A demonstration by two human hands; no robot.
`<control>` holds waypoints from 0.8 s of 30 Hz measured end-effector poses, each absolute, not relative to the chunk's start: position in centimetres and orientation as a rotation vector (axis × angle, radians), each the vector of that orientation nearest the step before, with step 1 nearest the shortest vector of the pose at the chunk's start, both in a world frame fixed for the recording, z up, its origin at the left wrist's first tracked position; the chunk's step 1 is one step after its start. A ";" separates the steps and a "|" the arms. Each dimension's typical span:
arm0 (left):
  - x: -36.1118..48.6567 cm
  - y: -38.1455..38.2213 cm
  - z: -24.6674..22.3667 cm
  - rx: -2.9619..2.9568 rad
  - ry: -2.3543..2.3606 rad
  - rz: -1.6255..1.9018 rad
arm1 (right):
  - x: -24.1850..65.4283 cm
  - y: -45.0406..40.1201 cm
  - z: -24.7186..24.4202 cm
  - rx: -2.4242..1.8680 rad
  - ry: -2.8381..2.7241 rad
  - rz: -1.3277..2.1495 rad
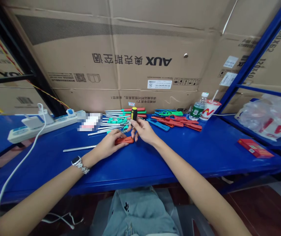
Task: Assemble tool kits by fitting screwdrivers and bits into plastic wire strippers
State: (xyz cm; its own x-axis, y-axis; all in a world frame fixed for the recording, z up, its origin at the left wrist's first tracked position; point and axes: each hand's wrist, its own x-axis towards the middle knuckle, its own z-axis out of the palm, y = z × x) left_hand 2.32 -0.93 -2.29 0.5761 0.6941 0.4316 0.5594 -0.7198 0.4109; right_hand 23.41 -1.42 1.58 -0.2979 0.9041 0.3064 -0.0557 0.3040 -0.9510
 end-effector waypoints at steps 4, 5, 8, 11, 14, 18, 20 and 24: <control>2.3 -0.9 -2.3 2.569 1.027 0.838 | 23.5 -1.2 2.0 -0.838 -1.603 1.057; 2.3 -0.9 -2.3 2.567 1.024 0.837 | 23.4 -1.2 2.1 -0.853 -1.599 1.025; 2.2 -0.8 -2.2 2.573 1.006 0.833 | 22.6 -1.1 2.0 -0.870 -1.567 0.997; 2.2 -0.7 -2.1 2.591 1.006 0.833 | 21.9 -0.6 1.6 -0.893 -1.522 0.987; 2.2 -0.8 -2.0 2.596 1.016 0.842 | 21.8 -0.2 1.1 -0.919 -1.482 0.932; 2.3 -0.8 -2.0 2.579 1.008 0.865 | 22.8 -0.3 1.0 -0.836 -1.555 0.991; 2.3 -0.8 -2.0 2.578 1.015 0.859 | 23.3 -0.6 1.3 -0.795 -1.630 1.024; 2.2 -0.8 -2.1 2.568 1.050 0.832 | 23.2 -0.7 1.8 -0.834 -1.679 0.918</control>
State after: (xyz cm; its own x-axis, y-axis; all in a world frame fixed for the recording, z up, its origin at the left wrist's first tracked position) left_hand 2.24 -0.82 -2.09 0.5789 0.7027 0.4136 0.5633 -0.7114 0.4201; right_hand 23.22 -0.66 1.81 -0.2556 0.8625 0.4368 0.0977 0.4725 -0.8759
